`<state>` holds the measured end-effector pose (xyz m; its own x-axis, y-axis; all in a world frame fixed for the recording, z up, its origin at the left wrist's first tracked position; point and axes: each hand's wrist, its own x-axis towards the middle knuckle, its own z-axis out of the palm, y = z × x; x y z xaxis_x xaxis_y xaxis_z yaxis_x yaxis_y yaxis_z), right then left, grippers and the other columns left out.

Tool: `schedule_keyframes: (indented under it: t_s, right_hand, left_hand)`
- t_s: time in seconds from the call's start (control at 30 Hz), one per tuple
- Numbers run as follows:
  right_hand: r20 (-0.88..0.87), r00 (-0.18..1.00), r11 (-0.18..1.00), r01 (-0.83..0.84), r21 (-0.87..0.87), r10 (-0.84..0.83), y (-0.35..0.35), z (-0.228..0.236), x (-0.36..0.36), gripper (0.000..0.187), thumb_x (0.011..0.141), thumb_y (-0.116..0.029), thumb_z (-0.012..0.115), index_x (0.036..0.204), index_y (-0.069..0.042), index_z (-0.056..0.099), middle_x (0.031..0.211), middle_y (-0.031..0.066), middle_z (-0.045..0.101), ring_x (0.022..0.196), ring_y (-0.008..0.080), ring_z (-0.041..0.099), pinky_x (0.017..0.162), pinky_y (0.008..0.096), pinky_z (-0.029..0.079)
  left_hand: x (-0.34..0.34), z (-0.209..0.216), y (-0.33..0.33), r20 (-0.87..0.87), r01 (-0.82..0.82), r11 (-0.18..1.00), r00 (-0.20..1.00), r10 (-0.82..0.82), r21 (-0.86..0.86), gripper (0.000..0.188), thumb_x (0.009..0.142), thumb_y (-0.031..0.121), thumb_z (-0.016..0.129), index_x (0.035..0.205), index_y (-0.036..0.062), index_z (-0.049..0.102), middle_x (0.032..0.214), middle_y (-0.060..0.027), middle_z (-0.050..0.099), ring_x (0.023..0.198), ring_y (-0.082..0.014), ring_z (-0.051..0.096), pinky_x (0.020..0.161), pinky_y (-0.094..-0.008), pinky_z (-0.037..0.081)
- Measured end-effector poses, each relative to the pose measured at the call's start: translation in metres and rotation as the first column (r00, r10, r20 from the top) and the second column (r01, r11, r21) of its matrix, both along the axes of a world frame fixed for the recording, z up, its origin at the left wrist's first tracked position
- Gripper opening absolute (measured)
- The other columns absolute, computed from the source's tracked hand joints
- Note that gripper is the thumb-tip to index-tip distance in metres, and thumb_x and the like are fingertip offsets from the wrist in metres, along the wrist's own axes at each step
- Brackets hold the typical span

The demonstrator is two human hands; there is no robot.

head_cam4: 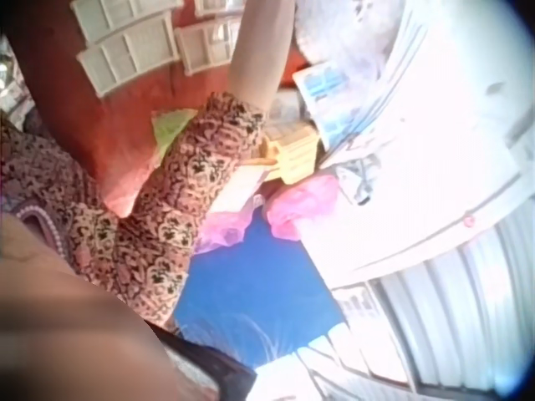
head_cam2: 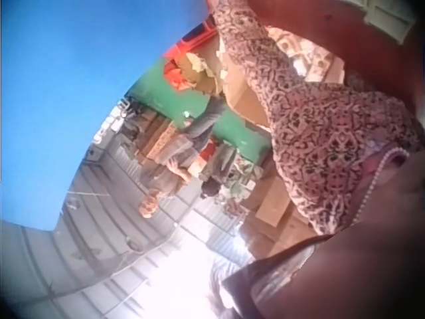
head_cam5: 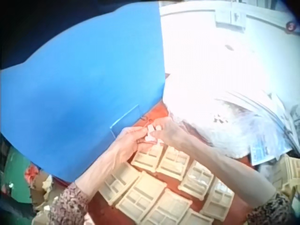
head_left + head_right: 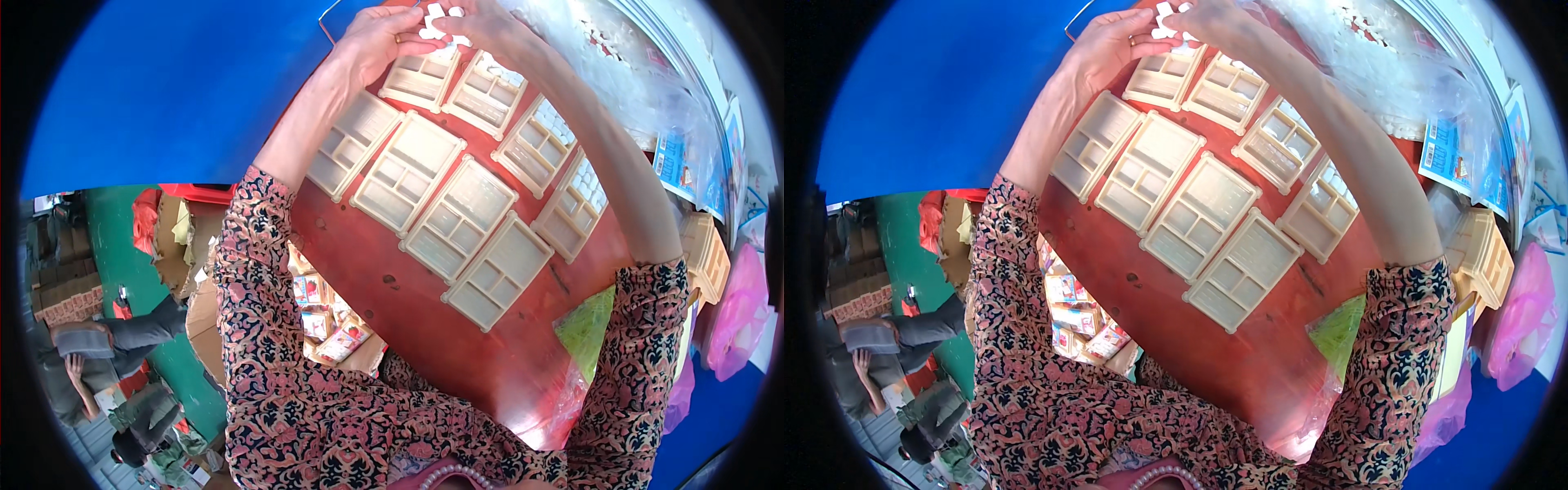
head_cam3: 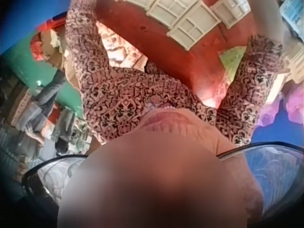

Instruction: Sorting and placing small white plastic components into partitioned trays.

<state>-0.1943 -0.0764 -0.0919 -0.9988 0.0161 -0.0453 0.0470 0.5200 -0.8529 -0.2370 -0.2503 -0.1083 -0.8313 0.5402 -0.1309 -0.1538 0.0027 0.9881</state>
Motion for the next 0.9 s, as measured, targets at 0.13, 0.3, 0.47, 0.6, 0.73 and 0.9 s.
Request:
schedule_keyframes:
  t_s: [0.13, 0.3, 0.47, 0.6, 0.73, 0.9]
  right_hand:
    - [-0.099, 0.995, 0.998, -0.020, 0.068, 0.026, 0.012, -0.020, -0.004, 0.011, 0.085, -0.016, 0.066, 0.087, -0.005, 0.065, 0.070, 0.0017, 0.060, 0.063, 0.0115, 0.058, 0.055, 0.0272, 0.048]
    - [-0.244, 0.931, 0.746, -0.362, -0.558, 0.270, 0.044, -0.080, -0.009, 0.008, 0.086, -0.011, 0.064, 0.082, -0.004, 0.063, 0.071, 0.0011, 0.056, 0.064, 0.0113, 0.056, 0.057, 0.0255, 0.047]
    - [0.217, 0.958, 0.914, -0.092, -0.395, 0.190, 0.034, -0.073, 0.014, 0.009, 0.086, -0.012, 0.062, 0.082, -0.004, 0.062, 0.075, 0.0030, 0.057, 0.066, 0.0115, 0.056, 0.056, 0.0242, 0.045]
    - [-0.115, 0.974, 0.974, -0.208, -0.087, 0.198, -0.022, -0.107, 0.010, 0.011, 0.085, -0.012, 0.063, 0.089, -0.002, 0.064, 0.077, 0.0083, 0.061, 0.075, 0.0202, 0.060, 0.067, 0.0329, 0.048]
    - [-0.029, 0.960, 0.958, -0.281, -0.063, 0.280, -0.078, -0.095, 0.020, 0.021, 0.083, -0.012, 0.065, 0.100, 0.000, 0.061, 0.080, 0.0054, 0.061, 0.071, 0.0169, 0.059, 0.066, 0.0303, 0.048]
    - [-0.234, 0.851, 0.853, -0.369, 0.370, 0.470, -0.109, -0.103, 0.045, 0.037, 0.082, 0.005, 0.053, 0.118, -0.002, 0.051, 0.112, 0.0241, 0.054, 0.110, 0.0413, 0.051, 0.096, 0.0473, 0.042]
  left_hand:
    - [0.001, -0.003, -0.006, -0.100, -0.076, 0.989, 0.993, 0.064, -0.129, 0.033, 0.099, 0.021, 0.049, 0.117, -0.0050, 0.059, 0.108, -0.0172, 0.066, 0.099, -0.0253, 0.067, 0.089, -0.0333, 0.055]
    - [0.007, -0.026, -0.032, -0.484, -0.248, 0.872, 0.875, 0.014, -0.422, 0.025, 0.091, 0.019, 0.060, 0.103, -0.0023, 0.066, 0.088, -0.0130, 0.069, 0.081, -0.0195, 0.069, 0.072, -0.0283, 0.057]
    - [0.017, -0.043, -0.073, -0.424, -0.176, 0.558, 0.834, -0.353, -0.811, 0.024, 0.082, 0.021, 0.066, 0.089, -0.0023, 0.070, 0.079, -0.0156, 0.067, 0.073, -0.0224, 0.066, 0.068, -0.0360, 0.050]
    - [0.029, -0.055, -0.104, -0.333, -0.075, 0.547, 0.859, -0.389, -0.834, 0.024, 0.079, 0.020, 0.067, 0.089, -0.0028, 0.068, 0.073, -0.0100, 0.065, 0.066, -0.0154, 0.060, 0.062, -0.0302, 0.046]
    - [0.041, -0.058, -0.104, -0.335, -0.086, 0.569, 0.875, -0.349, -0.818, 0.024, 0.073, 0.020, 0.068, 0.081, -0.0034, 0.067, 0.077, -0.0149, 0.067, 0.074, -0.0282, 0.065, 0.068, -0.0364, 0.049]
    - [0.045, -0.060, -0.111, -0.313, -0.090, 0.601, 0.909, -0.277, -0.794, 0.026, 0.071, 0.018, 0.071, 0.085, -0.0040, 0.067, 0.078, -0.0161, 0.068, 0.073, -0.0264, 0.066, 0.068, -0.0364, 0.050]
